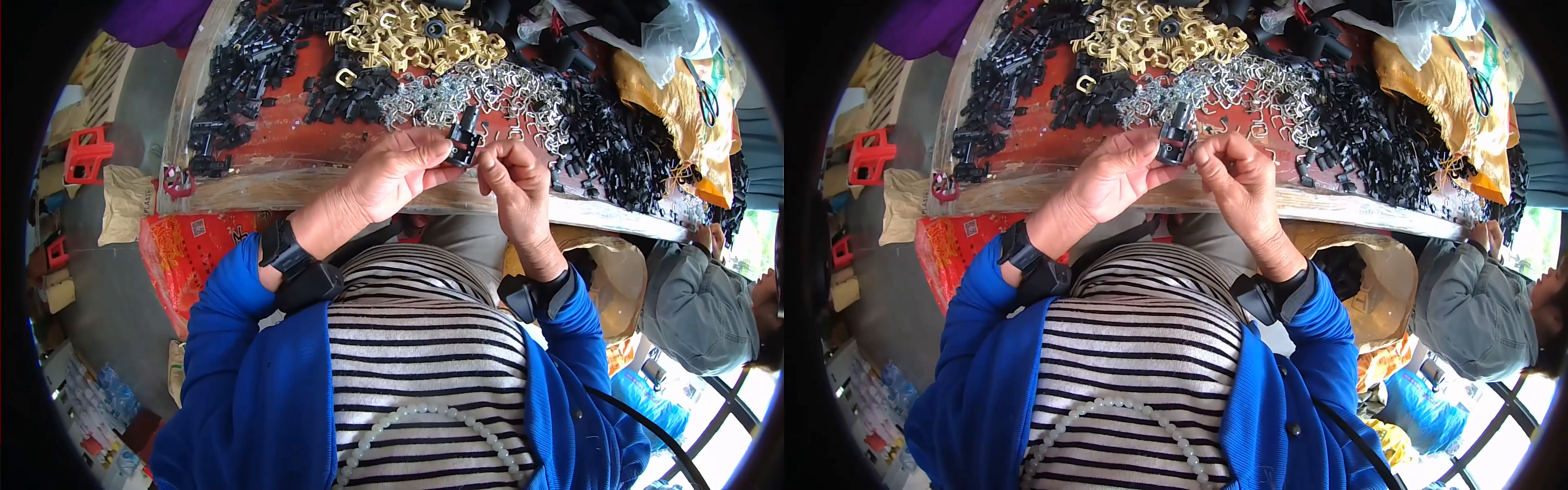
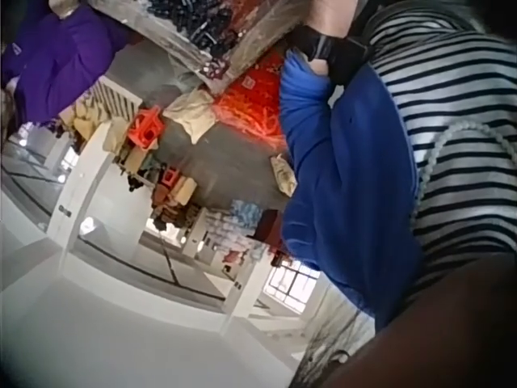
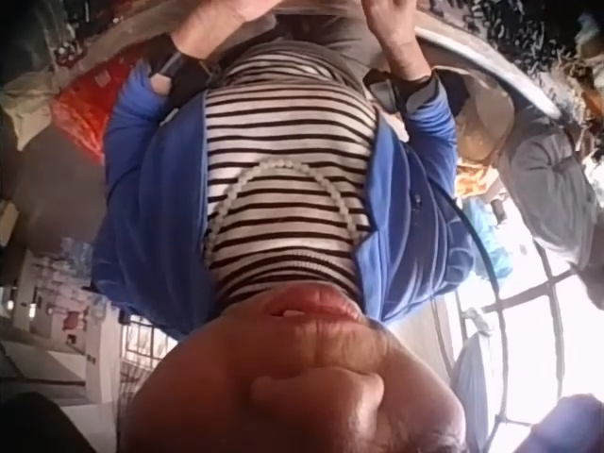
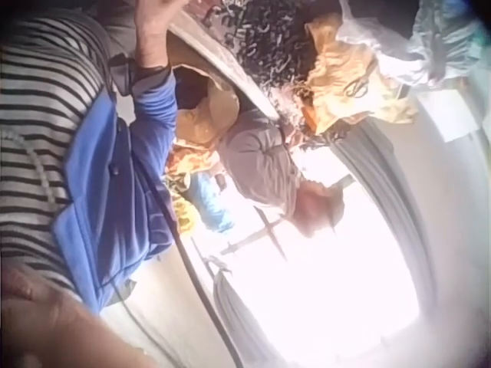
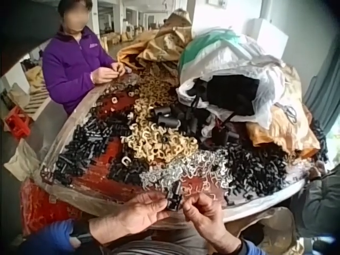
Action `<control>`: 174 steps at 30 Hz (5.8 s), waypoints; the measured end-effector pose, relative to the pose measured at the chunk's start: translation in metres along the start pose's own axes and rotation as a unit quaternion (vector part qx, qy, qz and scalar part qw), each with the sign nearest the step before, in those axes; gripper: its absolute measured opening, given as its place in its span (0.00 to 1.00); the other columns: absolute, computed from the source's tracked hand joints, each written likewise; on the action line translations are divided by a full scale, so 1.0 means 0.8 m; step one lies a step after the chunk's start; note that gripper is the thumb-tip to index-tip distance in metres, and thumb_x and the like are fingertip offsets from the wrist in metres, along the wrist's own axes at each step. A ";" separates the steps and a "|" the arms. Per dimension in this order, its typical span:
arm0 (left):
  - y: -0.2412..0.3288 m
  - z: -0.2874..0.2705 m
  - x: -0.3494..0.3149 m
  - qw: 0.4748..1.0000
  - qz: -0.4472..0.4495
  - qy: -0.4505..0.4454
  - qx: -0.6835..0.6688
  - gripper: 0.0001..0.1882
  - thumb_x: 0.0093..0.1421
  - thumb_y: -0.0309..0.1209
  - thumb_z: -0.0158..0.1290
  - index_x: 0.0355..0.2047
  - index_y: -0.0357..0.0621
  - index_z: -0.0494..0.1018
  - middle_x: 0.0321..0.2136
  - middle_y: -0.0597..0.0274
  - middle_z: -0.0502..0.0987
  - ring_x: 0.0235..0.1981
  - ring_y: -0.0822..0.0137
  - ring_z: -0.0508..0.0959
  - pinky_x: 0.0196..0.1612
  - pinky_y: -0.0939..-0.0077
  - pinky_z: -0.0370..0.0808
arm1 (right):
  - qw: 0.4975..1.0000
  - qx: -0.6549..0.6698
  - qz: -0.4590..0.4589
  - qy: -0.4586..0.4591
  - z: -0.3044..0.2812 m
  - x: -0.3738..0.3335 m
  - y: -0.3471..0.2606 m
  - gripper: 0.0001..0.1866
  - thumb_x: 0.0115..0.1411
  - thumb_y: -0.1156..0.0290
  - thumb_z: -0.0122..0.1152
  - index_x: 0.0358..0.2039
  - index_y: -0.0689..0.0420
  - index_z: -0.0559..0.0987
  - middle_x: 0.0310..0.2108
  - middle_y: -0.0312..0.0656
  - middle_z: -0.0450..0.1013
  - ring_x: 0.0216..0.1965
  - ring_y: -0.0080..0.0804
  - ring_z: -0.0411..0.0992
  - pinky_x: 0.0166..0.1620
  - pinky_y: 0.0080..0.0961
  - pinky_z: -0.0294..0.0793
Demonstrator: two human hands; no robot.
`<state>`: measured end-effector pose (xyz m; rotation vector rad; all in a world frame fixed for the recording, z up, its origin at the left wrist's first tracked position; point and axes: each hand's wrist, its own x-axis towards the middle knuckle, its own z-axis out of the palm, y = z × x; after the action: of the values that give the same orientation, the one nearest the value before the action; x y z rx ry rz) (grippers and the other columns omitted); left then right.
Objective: The person assembles components by hand, picking up a black plastic housing, inserting a metal clip and a tan plastic piece, and then sliding the assembly into a larger black sleeve. The completed units are placed onto the table among piles of parts.
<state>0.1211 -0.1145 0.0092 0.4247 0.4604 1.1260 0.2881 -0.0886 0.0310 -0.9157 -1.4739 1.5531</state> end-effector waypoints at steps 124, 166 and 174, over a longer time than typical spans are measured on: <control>0.002 0.029 -0.027 0.985 -0.078 0.103 0.110 0.11 0.51 0.29 0.48 0.35 0.40 0.68 0.29 0.66 0.72 0.31 0.71 0.73 0.32 0.85 0.69 | 0.983 0.160 0.082 -0.035 -0.011 -0.002 -0.016 0.05 0.51 0.70 0.51 0.24 0.58 0.70 0.18 0.31 0.64 0.14 0.12 0.52 0.17 0.09 0.48; 0.003 0.008 0.010 0.983 -0.089 0.086 0.140 0.11 0.50 0.29 0.47 0.33 0.36 0.68 0.28 0.62 0.72 0.29 0.71 0.73 0.32 0.85 0.70 | 0.922 -0.383 0.036 0.041 -0.114 0.005 0.027 0.05 0.47 0.72 0.54 0.23 0.59 0.70 0.19 0.39 0.67 0.19 0.30 0.63 0.24 0.21 0.62; 0.012 0.007 0.018 0.986 -0.079 0.098 0.113 0.10 0.50 0.28 0.48 0.33 0.36 0.68 0.29 0.62 0.72 0.32 0.71 0.73 0.34 0.85 0.70 | 0.989 0.098 0.104 -0.022 -0.019 0.018 0.007 0.06 0.51 0.72 0.52 0.24 0.61 0.71 0.16 0.30 0.64 0.17 0.13 0.57 0.20 0.10 0.56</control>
<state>0.1223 -0.0984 0.0169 0.4687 0.7871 0.9681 0.2954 -0.0692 0.0249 -0.9484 -1.2590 1.8448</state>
